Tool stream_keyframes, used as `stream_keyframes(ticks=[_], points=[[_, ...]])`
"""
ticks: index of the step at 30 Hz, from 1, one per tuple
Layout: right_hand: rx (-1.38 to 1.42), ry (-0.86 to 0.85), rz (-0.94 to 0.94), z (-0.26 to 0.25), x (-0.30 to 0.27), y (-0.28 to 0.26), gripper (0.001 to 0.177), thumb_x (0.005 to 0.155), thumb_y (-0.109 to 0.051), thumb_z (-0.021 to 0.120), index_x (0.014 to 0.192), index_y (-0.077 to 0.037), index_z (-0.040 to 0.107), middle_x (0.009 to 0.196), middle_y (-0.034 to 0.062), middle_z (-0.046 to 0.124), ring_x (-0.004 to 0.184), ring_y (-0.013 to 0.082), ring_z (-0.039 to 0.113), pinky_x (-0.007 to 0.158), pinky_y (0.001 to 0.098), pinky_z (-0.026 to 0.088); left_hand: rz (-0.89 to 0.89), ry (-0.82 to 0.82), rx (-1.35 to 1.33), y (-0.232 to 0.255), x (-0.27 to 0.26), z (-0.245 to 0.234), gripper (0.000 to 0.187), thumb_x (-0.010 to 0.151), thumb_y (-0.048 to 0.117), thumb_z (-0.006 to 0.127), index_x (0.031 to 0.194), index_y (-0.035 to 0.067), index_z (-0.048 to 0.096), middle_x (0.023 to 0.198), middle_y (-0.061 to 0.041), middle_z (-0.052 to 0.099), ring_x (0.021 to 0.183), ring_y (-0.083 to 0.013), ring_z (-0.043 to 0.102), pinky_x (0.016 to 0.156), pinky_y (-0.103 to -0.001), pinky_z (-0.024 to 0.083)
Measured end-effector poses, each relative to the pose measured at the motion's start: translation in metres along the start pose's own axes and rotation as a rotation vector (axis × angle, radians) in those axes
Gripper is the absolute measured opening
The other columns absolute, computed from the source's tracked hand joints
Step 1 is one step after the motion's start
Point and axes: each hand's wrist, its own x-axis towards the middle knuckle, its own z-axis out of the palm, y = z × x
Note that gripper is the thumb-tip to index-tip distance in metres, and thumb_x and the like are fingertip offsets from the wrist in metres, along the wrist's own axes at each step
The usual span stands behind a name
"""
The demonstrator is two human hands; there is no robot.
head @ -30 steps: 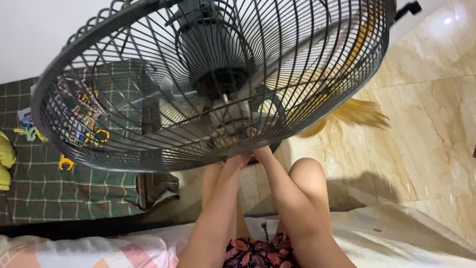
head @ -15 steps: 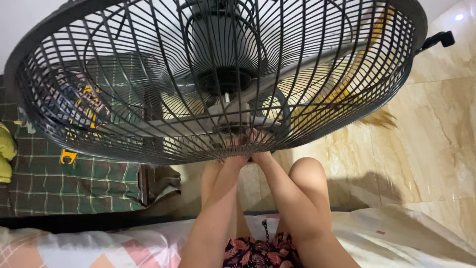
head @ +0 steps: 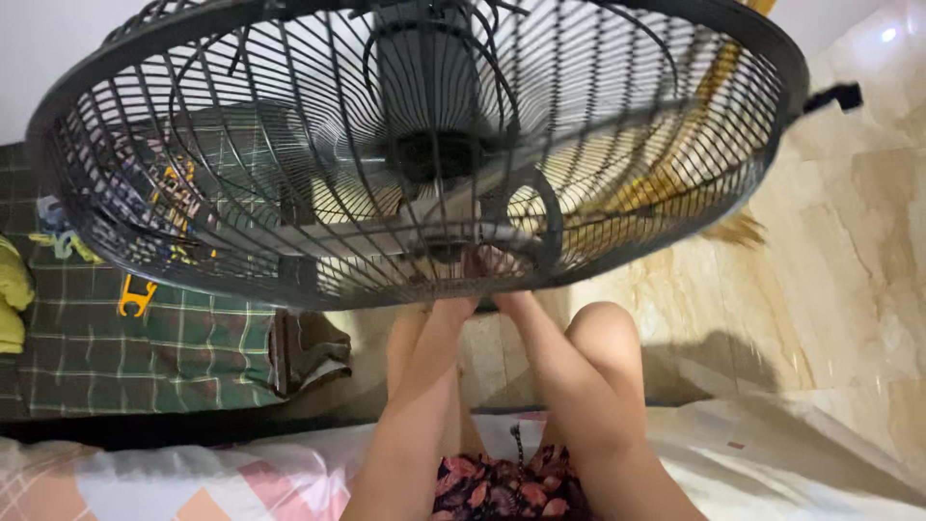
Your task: The person removes the front grill of a standing fan and uses a broom to sweep dust off the fan blades and grill. They move the fan to a different area to clean it thoroughly before returning it to its original spot and reattaching the grill.
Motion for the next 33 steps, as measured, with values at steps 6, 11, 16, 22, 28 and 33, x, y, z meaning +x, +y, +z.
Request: stream_keyframes(ticks=[6,11,16,22,28,33], points=[[2.244,0.303,0.214,-0.059,0.01,0.063,0.026,0.111,-0.027,0.048,0.121,-0.004,0.056,0.116,0.0153,0.064,0.107,0.0304,0.064,0.094,0.0457,0.054,0.286,0.096,0.283,0.076,-0.05,0.041,0.056,0.107,0.039,0.032,0.152,0.008,0.039,0.153,-0.014,0.042,0.136,-0.0323,0.044,0.117,-0.048,0.037],[2.121,0.828,0.304,-0.164,-0.015,0.085,0.032,0.108,-0.036,0.048,0.117,-0.009,0.061,0.111,0.007,0.065,0.102,0.0238,0.063,0.093,0.0404,0.052,0.539,0.015,-0.273,0.132,-0.09,0.07,0.05,0.108,0.031,0.03,0.148,0.003,0.041,0.146,-0.02,0.046,0.131,-0.0364,0.049,0.112,-0.053,0.042],[1.961,1.034,0.183,-0.201,-0.013,0.055,0.037,0.111,-0.039,0.048,0.118,-0.005,0.061,0.108,0.0066,0.065,0.102,0.0226,0.062,0.094,0.0379,0.051,0.607,0.188,-0.083,0.136,-0.099,0.087,0.046,0.108,0.026,0.036,0.148,0.006,0.044,0.144,-0.011,0.053,0.126,-0.0294,0.055,0.107,-0.045,0.048],[1.832,1.112,0.275,-0.218,-0.024,0.019,0.051,0.107,-0.043,0.045,0.122,0.002,0.065,0.113,0.0045,0.07,0.102,0.0168,0.064,0.092,0.0301,0.051,0.595,0.299,-0.069,0.128,-0.103,0.082,0.042,0.109,0.029,0.038,0.144,0.009,0.05,0.132,-0.008,0.058,0.11,-0.0217,0.061,0.095,-0.037,0.054],[1.772,1.177,0.434,-0.233,-0.029,0.003,0.055,0.106,-0.044,0.047,0.119,0.005,0.067,0.107,0.0053,0.07,0.092,0.0162,0.064,0.081,0.0301,0.052,0.619,0.347,-0.08,0.117,-0.066,0.031,0.035,0.115,0.037,0.045,0.118,0.005,0.059,0.093,-0.002,0.055,0.067,-0.0134,0.043,0.068,-0.032,0.044],[1.695,1.211,0.339,-0.233,-0.03,0.001,0.044,0.107,-0.036,0.05,0.121,0.002,0.066,0.106,0.0053,0.069,0.09,0.0163,0.064,0.078,0.0301,0.052,0.515,0.544,-0.182,0.121,-0.09,0.071,0.041,0.109,0.039,0.042,0.121,0.007,0.064,0.098,-0.002,0.063,0.075,-0.0125,0.056,0.074,-0.03,0.052]])
